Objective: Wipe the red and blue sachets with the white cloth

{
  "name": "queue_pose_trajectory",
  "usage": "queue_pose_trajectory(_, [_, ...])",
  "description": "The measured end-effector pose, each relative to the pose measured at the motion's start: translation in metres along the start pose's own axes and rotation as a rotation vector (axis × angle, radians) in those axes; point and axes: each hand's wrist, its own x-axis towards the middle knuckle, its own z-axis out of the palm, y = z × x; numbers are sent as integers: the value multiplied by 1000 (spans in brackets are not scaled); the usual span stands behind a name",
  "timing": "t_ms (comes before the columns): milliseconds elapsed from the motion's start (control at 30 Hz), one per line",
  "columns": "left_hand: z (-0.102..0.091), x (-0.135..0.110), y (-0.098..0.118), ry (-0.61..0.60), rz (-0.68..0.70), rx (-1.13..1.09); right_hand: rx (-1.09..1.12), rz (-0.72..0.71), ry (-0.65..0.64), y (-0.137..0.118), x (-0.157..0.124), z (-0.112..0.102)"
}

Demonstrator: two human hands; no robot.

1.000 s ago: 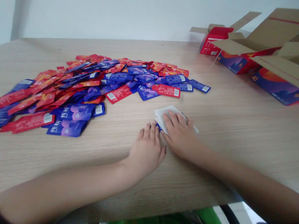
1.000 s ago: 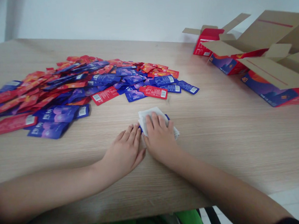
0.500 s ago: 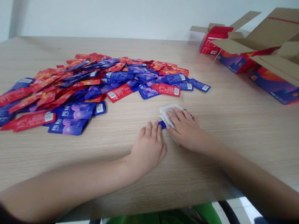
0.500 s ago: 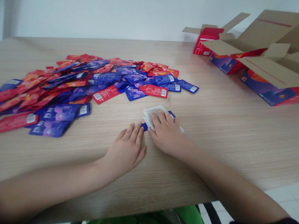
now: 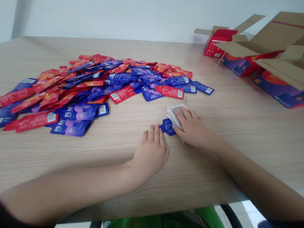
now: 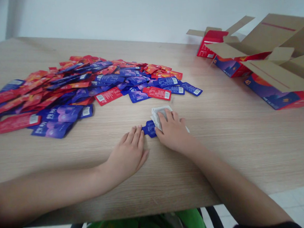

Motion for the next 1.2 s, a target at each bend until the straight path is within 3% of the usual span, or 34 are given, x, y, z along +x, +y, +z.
queue_pose_trajectory(300, [-2, -2, 0, 3, 17, 26, 1, -57, 32, -17, -12, -3])
queue_pose_trajectory(500, [-6, 0, -3, 14, 55, 7, 48, -231, 42, -41, -25, 0])
queue_pose_trajectory(567, [-6, 0, -4, 24, 40, -5, 50, -206, 29, -37, -26, -1])
queue_pose_trajectory(767, [-3, 1, -1, 20, 26, -15, -15, 49, -23, -2, -11, -3])
queue_pose_trajectory(867, [-3, 1, -1, 31, 17, -6, -48, 13, 12, -10, -11, -2])
queue_pose_trajectory(1067, [-4, 1, -2, 42, 41, 4, 1, -244, 44, -38, -25, -2])
queue_pose_trajectory(1200, [-3, 2, -2, 50, 14, 32, -5, -115, -8, -18, -19, -4])
